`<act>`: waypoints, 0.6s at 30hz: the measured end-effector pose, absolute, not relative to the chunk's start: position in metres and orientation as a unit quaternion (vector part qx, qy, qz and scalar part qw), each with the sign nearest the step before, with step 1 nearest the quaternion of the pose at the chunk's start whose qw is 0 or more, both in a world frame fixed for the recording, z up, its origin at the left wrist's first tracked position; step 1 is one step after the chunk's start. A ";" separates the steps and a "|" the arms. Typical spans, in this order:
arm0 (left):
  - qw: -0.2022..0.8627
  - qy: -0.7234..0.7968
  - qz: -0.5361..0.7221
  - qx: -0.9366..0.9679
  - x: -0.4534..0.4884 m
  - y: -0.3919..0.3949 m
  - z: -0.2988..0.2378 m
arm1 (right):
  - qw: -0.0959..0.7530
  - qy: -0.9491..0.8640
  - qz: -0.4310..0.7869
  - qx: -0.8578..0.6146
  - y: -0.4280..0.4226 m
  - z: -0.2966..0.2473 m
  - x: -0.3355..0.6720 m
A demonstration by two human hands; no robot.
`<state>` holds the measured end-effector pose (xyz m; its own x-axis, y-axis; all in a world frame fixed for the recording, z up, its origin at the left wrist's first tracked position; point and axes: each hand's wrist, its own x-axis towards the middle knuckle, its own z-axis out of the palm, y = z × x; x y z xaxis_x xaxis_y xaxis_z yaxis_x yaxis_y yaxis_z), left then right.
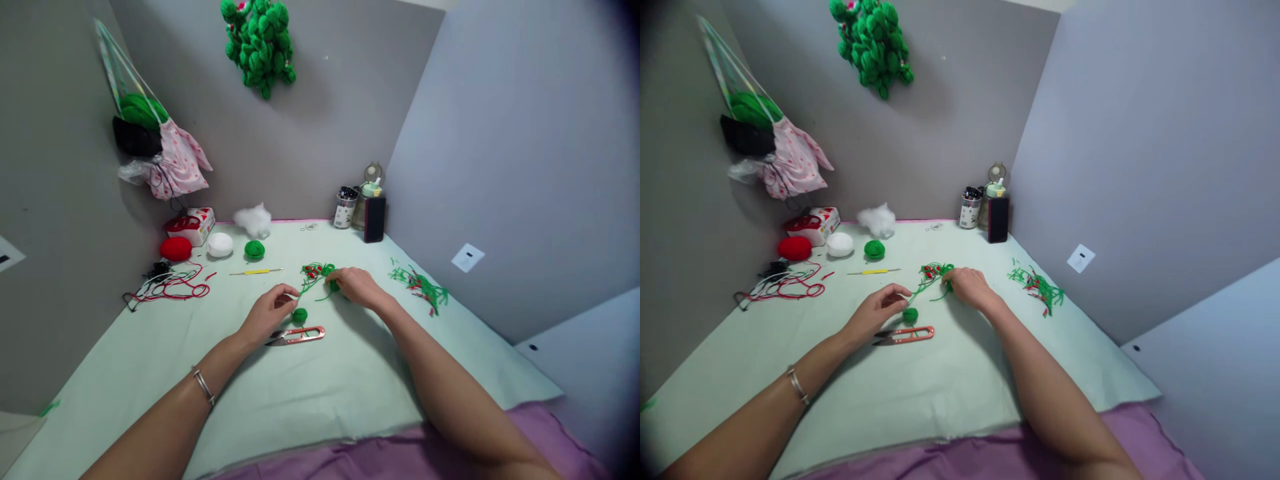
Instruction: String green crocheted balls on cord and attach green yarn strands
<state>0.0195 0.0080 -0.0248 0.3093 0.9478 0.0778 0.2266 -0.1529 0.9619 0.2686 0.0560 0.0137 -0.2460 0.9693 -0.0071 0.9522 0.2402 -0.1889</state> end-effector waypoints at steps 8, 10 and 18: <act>0.316 0.390 0.285 0.817 0.025 0.002 -0.034 | 0.085 -0.734 0.044 -0.673 0.078 0.001 0.285; 0.281 0.423 0.265 0.819 0.023 0.003 -0.033 | 0.079 -0.741 0.053 -0.665 0.082 -0.002 0.285; 0.324 0.429 0.370 0.758 0.020 0.007 -0.027 | 0.096 -0.733 0.051 -0.671 0.092 -0.011 0.283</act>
<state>0.0203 0.0069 -0.0273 0.3579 0.8899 0.2827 0.4108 -0.4219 0.8082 0.2830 0.0915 -0.0114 -0.0805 0.9941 0.0726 0.9745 0.0938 -0.2037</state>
